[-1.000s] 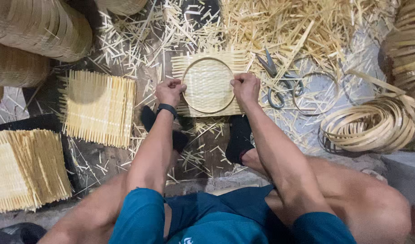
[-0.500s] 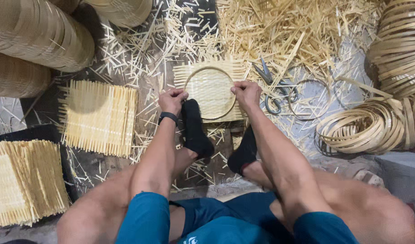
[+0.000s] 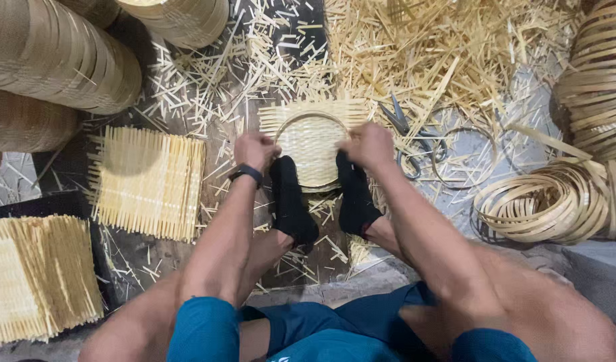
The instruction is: The person assembles bamboo containers by fitting circular rims onto woven mats and trimming the excess bamboo using shears.
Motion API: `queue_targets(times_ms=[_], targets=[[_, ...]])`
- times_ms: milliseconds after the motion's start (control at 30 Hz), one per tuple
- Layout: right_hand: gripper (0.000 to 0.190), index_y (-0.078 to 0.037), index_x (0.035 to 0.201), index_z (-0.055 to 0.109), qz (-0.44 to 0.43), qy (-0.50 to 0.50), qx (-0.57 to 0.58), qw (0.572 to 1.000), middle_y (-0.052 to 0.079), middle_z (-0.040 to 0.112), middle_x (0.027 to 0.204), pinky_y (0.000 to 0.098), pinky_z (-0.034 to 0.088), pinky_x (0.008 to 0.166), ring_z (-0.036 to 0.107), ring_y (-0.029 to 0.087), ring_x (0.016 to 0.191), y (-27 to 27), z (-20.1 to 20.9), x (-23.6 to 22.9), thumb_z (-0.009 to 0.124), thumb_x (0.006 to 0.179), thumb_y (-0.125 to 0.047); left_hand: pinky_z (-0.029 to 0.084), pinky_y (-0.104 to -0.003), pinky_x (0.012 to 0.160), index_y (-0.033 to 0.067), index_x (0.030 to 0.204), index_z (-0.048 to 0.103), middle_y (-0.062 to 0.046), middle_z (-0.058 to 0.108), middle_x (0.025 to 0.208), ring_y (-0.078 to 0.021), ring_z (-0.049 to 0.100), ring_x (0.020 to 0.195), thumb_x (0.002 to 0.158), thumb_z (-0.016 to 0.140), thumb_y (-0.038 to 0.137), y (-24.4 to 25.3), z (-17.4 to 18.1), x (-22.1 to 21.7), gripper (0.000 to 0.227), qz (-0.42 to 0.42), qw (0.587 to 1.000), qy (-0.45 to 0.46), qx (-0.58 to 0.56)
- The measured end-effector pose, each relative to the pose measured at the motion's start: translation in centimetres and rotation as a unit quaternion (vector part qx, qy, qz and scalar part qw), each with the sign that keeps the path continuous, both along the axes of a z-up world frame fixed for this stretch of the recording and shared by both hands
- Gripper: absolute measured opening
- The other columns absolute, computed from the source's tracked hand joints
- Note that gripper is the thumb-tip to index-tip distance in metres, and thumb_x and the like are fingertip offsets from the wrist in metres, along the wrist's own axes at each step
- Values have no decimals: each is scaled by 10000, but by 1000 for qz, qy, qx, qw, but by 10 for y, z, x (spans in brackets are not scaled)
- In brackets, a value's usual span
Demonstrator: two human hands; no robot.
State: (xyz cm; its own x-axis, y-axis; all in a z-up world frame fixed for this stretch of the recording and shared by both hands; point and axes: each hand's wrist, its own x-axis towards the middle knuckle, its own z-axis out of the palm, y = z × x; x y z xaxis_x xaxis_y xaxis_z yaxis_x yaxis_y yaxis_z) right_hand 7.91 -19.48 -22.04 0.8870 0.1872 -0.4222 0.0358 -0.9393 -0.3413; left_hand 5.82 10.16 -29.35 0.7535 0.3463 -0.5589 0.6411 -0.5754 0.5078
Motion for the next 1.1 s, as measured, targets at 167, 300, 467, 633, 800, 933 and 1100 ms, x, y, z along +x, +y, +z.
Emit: queue_targets(times_ms=[167, 300, 467, 633, 800, 933, 1100], targets=[[1054, 25, 1552, 369, 311, -153, 43, 937, 322, 243, 1629, 643, 133, 1156, 205, 448, 1526, 91, -9, -59, 630, 768, -630, 420, -468, 1071, 66, 1229, 732, -178, 571, 1356, -381, 473, 1293, 775, 824, 182, -41, 9, 45, 477, -219, 893, -381, -93], [830, -6, 1476, 475, 336, -228, -46, 913, 263, 351, 1547, 691, 132, 1205, 229, 457, 1502, 82, -57, -72, 636, 909, -590, 461, -465, 1011, 155, 1121, 803, -99, 665, 1250, -345, 571, 1158, 955, 720, 260, -50, -6, 60, 213, -301, 878, -368, -51], [787, -56, 1480, 501, 312, -290, -21, 904, 221, 412, 1538, 680, 122, 1230, 242, 440, 1515, 82, -75, -79, 697, 860, -501, 513, -397, 996, 156, 1107, 787, -82, 696, 1162, -290, 639, 1122, 1011, 646, 261, -52, -17, 60, 200, -247, 905, -322, -125], [724, -43, 1373, 547, 256, -125, 104, 953, 232, 459, 1430, 603, 245, 1138, 380, 419, 1379, 81, -34, -50, 725, 766, -395, 545, -366, 906, 89, 1053, 777, -101, 731, 1044, -284, 698, 1010, 998, 653, 219, -52, -12, 68, 189, -212, 921, -278, -173], [382, 27, 1055, 646, 58, -204, 174, 962, 270, 610, 1003, 540, 468, 848, 591, 456, 947, 56, -41, 47, 550, 1016, -340, 529, -320, 680, 54, 1001, 789, -86, 747, 850, -163, 667, 748, 951, 706, 280, -51, -35, 75, 246, -150, 937, -226, -221], [480, 14, 943, 689, -30, 20, 220, 975, 278, 653, 862, 545, 482, 780, 615, 453, 838, 51, -82, 71, 436, 1075, -372, 483, -276, 587, 17, 903, 791, -20, 713, 694, -53, 563, 648, 889, 770, 336, -53, -59, 80, 320, -84, 946, -167, -265], [560, 114, 915, 587, -117, 118, 266, 950, 340, 580, 791, 527, 510, 755, 592, 437, 794, 39, -120, 72, 470, 1108, -398, 456, -309, 605, 16, 925, 808, -37, 688, 708, -94, 548, 659, 911, 747, 397, -51, -77, 80, 387, -90, 960, -123, -235]])
